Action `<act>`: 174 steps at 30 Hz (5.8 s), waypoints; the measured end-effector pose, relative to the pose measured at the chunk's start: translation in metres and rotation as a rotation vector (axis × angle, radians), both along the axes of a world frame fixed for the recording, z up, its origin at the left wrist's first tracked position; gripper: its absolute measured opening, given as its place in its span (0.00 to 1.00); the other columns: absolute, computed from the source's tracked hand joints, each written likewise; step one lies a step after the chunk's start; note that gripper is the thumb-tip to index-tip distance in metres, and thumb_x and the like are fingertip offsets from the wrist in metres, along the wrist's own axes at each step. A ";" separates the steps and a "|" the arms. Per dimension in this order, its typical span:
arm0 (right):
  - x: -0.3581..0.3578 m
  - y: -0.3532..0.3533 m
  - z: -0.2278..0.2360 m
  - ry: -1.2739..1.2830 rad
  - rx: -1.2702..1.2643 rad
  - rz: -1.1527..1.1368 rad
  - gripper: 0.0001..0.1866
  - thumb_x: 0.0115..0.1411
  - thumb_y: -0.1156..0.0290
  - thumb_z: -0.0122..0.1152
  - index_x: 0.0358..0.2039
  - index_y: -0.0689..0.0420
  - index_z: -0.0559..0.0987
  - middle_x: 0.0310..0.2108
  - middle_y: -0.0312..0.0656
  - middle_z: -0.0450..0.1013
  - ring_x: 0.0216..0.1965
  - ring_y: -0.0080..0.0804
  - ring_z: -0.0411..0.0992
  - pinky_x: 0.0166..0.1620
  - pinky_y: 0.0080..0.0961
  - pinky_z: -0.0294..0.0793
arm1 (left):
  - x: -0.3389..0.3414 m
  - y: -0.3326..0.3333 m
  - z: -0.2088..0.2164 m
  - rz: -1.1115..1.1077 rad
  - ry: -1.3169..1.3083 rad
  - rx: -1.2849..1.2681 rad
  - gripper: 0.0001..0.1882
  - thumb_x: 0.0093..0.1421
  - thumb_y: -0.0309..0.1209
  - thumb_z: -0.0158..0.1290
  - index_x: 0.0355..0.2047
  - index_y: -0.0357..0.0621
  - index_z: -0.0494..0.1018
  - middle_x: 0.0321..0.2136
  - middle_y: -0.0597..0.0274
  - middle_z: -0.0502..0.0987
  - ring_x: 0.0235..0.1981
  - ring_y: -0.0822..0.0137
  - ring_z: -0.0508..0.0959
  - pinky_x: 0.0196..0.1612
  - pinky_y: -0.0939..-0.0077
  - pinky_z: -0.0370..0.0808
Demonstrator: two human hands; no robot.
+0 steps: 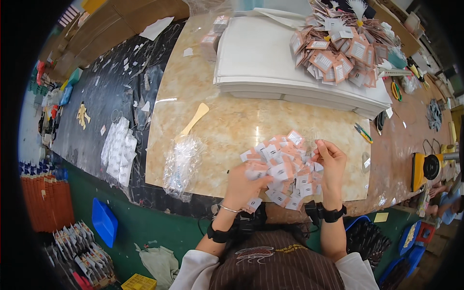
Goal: Sorting through small printed tags and bundling them together with a rubber band.
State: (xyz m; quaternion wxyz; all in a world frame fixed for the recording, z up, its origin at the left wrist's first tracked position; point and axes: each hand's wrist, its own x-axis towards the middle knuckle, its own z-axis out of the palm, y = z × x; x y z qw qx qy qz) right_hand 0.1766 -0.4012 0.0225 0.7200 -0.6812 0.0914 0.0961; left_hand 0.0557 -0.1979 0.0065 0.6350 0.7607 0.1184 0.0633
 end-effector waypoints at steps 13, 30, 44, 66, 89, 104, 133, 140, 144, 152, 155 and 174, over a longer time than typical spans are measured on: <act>-0.040 0.026 0.058 -0.072 0.096 0.250 0.04 0.59 0.79 0.59 0.33 0.66 0.75 0.20 0.41 0.76 0.22 0.22 0.74 0.29 0.17 0.74 | -0.005 0.004 0.048 0.220 0.128 -0.585 0.15 0.57 0.17 0.54 0.45 0.27 0.71 0.39 0.53 0.77 0.38 0.66 0.79 0.40 0.73 0.82; -0.073 0.052 0.066 -0.098 0.014 0.468 0.05 0.61 0.77 0.57 0.29 0.65 0.75 0.20 0.39 0.76 0.22 0.19 0.73 0.26 0.14 0.71 | -0.004 -0.024 0.085 0.376 -0.042 -0.348 0.14 0.52 0.15 0.59 0.39 0.29 0.73 0.33 0.55 0.79 0.32 0.74 0.79 0.34 0.83 0.76; -0.072 0.058 0.070 -0.156 -0.094 0.336 0.04 0.59 0.80 0.59 0.33 0.67 0.74 0.22 0.43 0.77 0.27 0.24 0.78 0.31 0.17 0.76 | -0.004 -0.030 0.077 0.348 -0.031 -0.216 0.13 0.49 0.16 0.62 0.36 0.33 0.75 0.31 0.60 0.79 0.32 0.75 0.78 0.36 0.82 0.75; 0.011 0.003 0.003 0.029 -0.033 0.108 0.06 0.58 0.73 0.61 0.27 0.62 0.78 0.18 0.35 0.72 0.16 0.18 0.68 0.22 0.15 0.67 | 0.004 -0.016 0.009 0.087 0.314 -0.555 0.13 0.50 0.19 0.61 0.37 0.34 0.76 0.31 0.61 0.80 0.30 0.72 0.80 0.34 0.81 0.79; -0.069 0.069 0.063 -0.055 -0.074 0.517 0.04 0.59 0.80 0.58 0.29 0.66 0.74 0.21 0.42 0.77 0.22 0.20 0.76 0.26 0.14 0.74 | -0.017 -0.011 0.067 0.350 -0.016 -0.329 0.13 0.52 0.17 0.60 0.39 0.27 0.74 0.34 0.56 0.79 0.34 0.73 0.78 0.37 0.81 0.76; -0.044 0.047 0.052 0.266 0.148 0.700 0.05 0.60 0.78 0.57 0.36 0.66 0.74 0.25 0.50 0.78 0.26 0.30 0.78 0.31 0.23 0.79 | -0.020 -0.008 0.052 0.126 -0.087 -0.018 0.16 0.52 0.20 0.58 0.43 0.42 0.75 0.28 0.56 0.80 0.30 0.68 0.81 0.32 0.79 0.75; -0.070 0.181 -0.009 -1.203 -0.881 1.346 0.07 0.44 0.78 0.59 0.27 0.58 0.74 0.30 0.45 0.67 0.26 0.38 0.74 0.29 0.29 0.73 | -0.098 0.130 0.032 0.820 0.074 0.191 0.13 0.61 0.23 0.46 0.46 0.38 0.70 0.38 0.58 0.76 0.37 0.76 0.75 0.27 0.86 0.72; -0.065 0.180 -0.026 -1.228 -0.834 1.345 0.09 0.42 0.79 0.61 0.26 0.60 0.73 0.32 0.45 0.67 0.27 0.40 0.73 0.30 0.32 0.74 | -0.097 0.134 0.009 0.726 0.151 0.261 0.15 0.63 0.25 0.47 0.50 0.32 0.66 0.39 0.53 0.76 0.37 0.61 0.77 0.42 0.73 0.72; -0.060 0.179 -0.009 -1.185 -0.856 1.283 0.10 0.48 0.80 0.58 0.33 0.60 0.71 0.32 0.44 0.68 0.27 0.38 0.74 0.30 0.29 0.73 | -0.091 0.127 0.018 0.549 0.025 -0.396 0.16 0.65 0.27 0.45 0.51 0.32 0.64 0.39 0.52 0.75 0.37 0.64 0.78 0.42 0.73 0.75; -0.061 0.147 0.093 -0.311 -0.249 0.892 0.04 0.61 0.76 0.53 0.35 0.61 0.69 0.20 0.38 0.73 0.20 0.22 0.68 0.25 0.19 0.63 | -0.059 0.074 0.050 0.407 0.017 -0.723 0.13 0.61 0.19 0.49 0.47 0.27 0.67 0.39 0.46 0.77 0.41 0.55 0.80 0.41 0.67 0.82; -0.075 0.130 0.087 -0.172 -0.242 0.881 0.04 0.60 0.76 0.55 0.32 0.61 0.71 0.18 0.37 0.73 0.19 0.18 0.67 0.24 0.18 0.63 | -0.048 0.057 0.053 0.436 -0.041 -0.711 0.12 0.57 0.16 0.53 0.43 0.27 0.70 0.37 0.49 0.78 0.37 0.63 0.80 0.38 0.71 0.83; -0.065 0.109 0.073 0.052 0.006 0.606 0.06 0.63 0.75 0.54 0.34 0.65 0.72 0.21 0.41 0.76 0.18 0.19 0.71 0.22 0.18 0.70 | -0.033 0.023 0.057 0.325 -0.120 -0.050 0.09 0.55 0.18 0.57 0.38 0.34 0.76 0.32 0.57 0.81 0.33 0.72 0.79 0.37 0.80 0.74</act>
